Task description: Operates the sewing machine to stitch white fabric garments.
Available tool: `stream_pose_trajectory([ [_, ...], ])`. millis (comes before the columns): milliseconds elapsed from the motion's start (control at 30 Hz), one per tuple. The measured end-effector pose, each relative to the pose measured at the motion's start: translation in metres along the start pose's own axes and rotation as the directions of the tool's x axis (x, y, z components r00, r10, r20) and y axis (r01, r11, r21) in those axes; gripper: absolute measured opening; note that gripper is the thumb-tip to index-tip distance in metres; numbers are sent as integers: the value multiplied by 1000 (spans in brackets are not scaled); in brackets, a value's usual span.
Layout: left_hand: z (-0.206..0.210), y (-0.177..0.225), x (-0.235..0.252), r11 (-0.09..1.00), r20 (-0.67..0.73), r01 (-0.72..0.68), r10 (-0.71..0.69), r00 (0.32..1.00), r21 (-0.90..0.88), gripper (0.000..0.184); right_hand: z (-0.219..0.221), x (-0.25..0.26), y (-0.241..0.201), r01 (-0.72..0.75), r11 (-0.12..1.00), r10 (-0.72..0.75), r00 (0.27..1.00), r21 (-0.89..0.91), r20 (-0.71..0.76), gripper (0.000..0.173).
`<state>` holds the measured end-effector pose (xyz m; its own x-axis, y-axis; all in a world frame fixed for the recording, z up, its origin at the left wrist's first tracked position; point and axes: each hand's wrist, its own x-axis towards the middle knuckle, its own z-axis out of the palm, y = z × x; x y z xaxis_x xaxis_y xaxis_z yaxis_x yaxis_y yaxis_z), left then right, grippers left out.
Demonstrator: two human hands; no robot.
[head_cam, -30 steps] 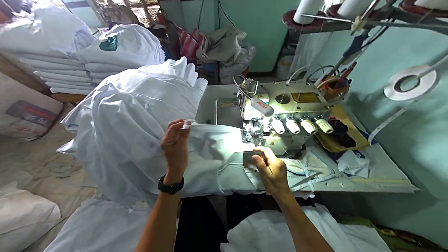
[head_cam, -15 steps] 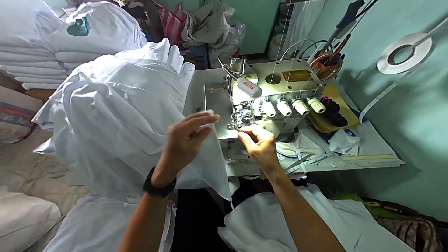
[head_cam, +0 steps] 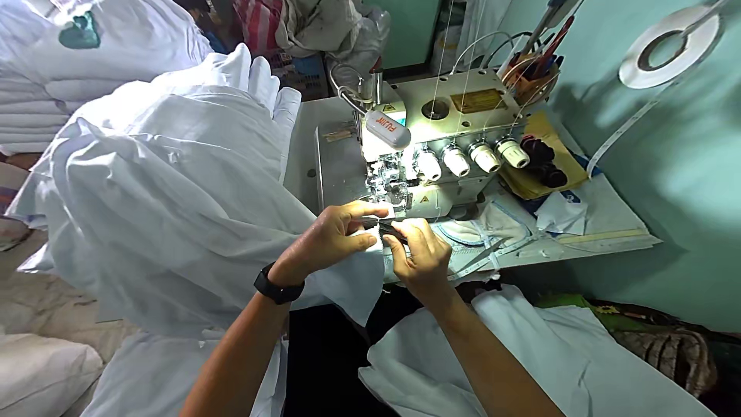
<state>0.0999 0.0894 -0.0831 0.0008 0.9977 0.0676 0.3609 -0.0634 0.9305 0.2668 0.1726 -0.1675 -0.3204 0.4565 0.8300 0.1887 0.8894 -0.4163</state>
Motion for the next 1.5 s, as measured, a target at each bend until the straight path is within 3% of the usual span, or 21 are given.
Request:
stream_pose_trajectory([
  [133, 7, -6, 3, 1000, 54, 14, -14, 998, -15, 49, -5, 1, -5, -41, 983, 37, 999, 181, 27, 20],
  [200, 7, -9, 6, 996, 26, -16, 14, 1000, 91, 49, -12, 2, -8, -168, 955, 150, 985, 245, 89, 19],
  [300, 9, -10, 12, 913, -136, -103, 169, 976, 394, 31, -13, -4, -6, -503, 771, 459, 864, 392, 207, 13],
  [400, 15, -21, 20, 884, -274, -92, 239, 932, 458, 24, 1, -19, -2, -688, 561, 593, 722, 460, 356, 34],
  [467, 19, -25, 22, 858, -346, -71, 280, 896, 509, 22, 7, -29, -4, -745, 489, 586, 666, 454, 462, 37],
  [533, 24, -25, 21, 776, -363, -47, 347, 865, 629, 14, 7, -37, -8, -756, 490, 551, 654, 434, 517, 15],
  [633, 50, -21, 10, 558, -354, 83, 398, 846, 826, 15, -4, -50, -13, -733, 492, 481, 679, 470, 555, 21],
  [733, 89, -27, 1, 354, -411, 279, 387, 825, 893, 23, -14, -58, -15, -705, 478, 420, 708, 524, 568, 24],
  [800, 102, -34, 3, 305, -462, 359, 408, 788, 882, 29, -16, -60, -14, -682, 482, 384, 729, 550, 567, 25],
  [900, 100, -38, 10, 436, -509, 336, 383, 771, 835, 33, -16, -52, -12, -679, 465, 409, 734, 568, 542, 21],
  [1033, 79, -37, 13, 605, -482, 227, 297, 824, 763, 33, -17, -31, -16, -727, 413, 493, 685, 549, 536, 24],
  [1233, 24, -31, 24, 701, -270, 90, 150, 951, 707, 34, -1, -8, -19, -779, 335, 597, 611, 530, 521, 25],
  [1333, -3, -33, 43, 738, -231, 83, 101, 968, 670, 27, 15, 4, -30, -789, 215, 649, 556, 576, 519, 24],
  [1433, -25, -41, 67, 761, -263, 114, 76, 962, 639, 33, 28, 15, -48, -802, 95, 652, 498, 590, 572, 26],
  [1500, -36, -47, 78, 780, -314, 156, 53, 948, 605, 38, 32, 18, -55, -811, 79, 639, 488, 580, 595, 28],
])
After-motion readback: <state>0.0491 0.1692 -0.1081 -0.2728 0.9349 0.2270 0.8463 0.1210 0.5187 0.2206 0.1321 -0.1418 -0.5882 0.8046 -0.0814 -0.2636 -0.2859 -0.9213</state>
